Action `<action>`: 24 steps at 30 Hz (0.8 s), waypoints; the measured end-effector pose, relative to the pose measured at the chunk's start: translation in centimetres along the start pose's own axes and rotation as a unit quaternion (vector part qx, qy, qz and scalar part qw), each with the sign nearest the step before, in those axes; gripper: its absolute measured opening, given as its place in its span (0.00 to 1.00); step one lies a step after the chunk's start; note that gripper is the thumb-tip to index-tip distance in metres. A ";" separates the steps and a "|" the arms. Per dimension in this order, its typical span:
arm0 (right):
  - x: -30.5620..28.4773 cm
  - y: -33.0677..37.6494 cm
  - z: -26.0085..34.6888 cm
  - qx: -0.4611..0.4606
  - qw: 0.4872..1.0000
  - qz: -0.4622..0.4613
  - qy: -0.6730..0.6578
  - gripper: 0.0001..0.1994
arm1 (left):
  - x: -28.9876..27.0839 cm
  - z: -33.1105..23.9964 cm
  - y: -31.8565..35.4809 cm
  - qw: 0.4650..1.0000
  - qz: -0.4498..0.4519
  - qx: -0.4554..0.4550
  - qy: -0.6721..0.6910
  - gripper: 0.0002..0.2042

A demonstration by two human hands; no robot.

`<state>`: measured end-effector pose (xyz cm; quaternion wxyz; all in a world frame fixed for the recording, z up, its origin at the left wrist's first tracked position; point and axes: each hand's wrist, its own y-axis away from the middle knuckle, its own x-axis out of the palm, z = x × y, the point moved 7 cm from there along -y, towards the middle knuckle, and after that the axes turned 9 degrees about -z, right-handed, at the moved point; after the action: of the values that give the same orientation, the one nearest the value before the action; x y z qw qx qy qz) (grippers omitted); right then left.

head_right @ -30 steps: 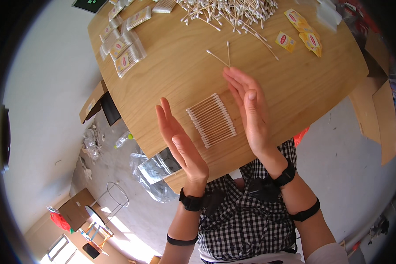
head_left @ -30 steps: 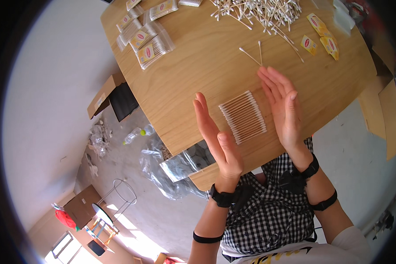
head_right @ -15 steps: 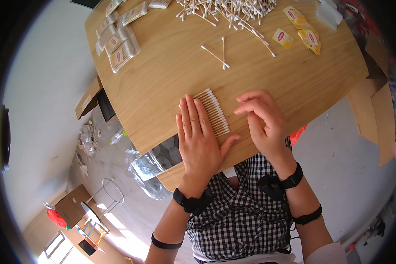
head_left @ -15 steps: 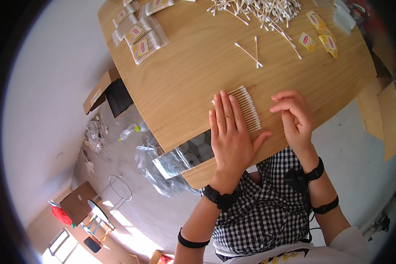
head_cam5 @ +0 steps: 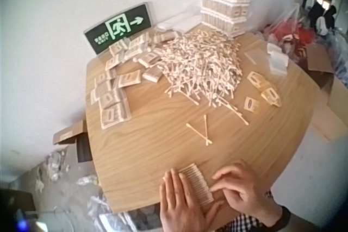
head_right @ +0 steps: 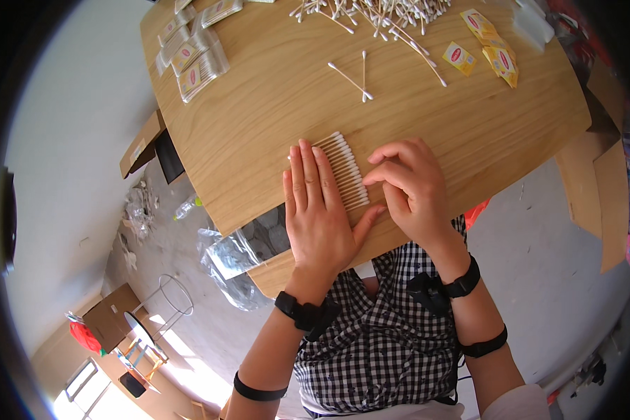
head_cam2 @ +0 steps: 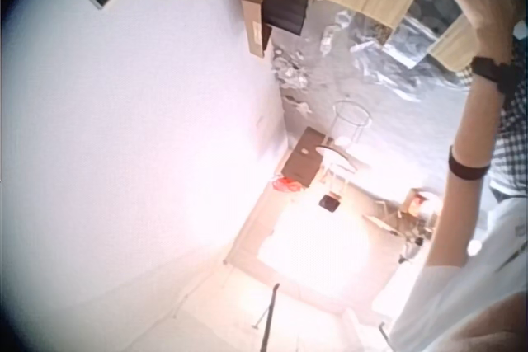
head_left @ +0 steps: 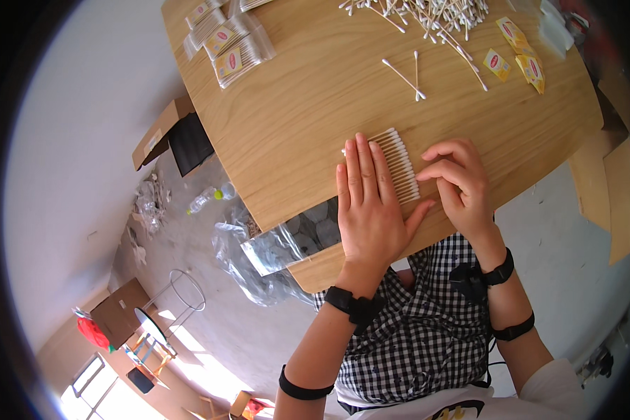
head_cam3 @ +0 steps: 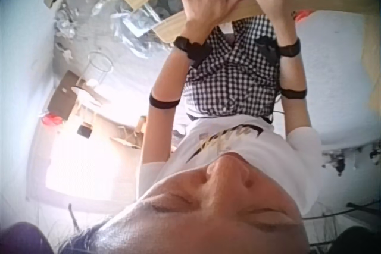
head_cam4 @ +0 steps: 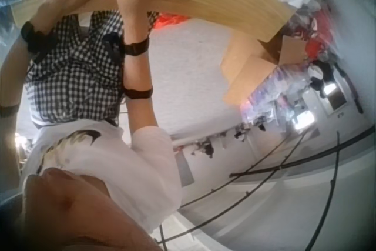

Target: Organizing cotton swabs into neat rows and placing them into small plastic retail packages.

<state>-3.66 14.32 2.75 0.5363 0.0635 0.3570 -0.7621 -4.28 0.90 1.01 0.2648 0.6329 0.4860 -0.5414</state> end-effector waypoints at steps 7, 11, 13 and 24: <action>-0.3 0.3 -0.4 0.032 0.998 0.005 -0.059 0.10 | 0.1 0.3 0.0 1.000 -0.003 0.000 0.008 0.52; -0.2 0.4 -0.5 0.017 0.999 0.006 -0.044 0.09 | 0.1 0.2 0.0 1.000 -0.006 -0.001 0.016 0.53; -0.1 0.3 -0.3 0.008 0.999 0.009 -0.037 0.09 | 0.1 0.1 0.0 1.000 -0.006 -0.001 0.016 0.53; 0.1 0.4 0.0 -0.028 0.999 0.025 -0.028 0.09 | 0.1 0.3 0.0 1.000 -0.010 -0.004 0.004 0.51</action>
<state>-3.39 14.12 2.54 0.5668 0.0362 0.3616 -0.7394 -4.39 0.72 0.82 0.2599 0.6294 0.4951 -0.5396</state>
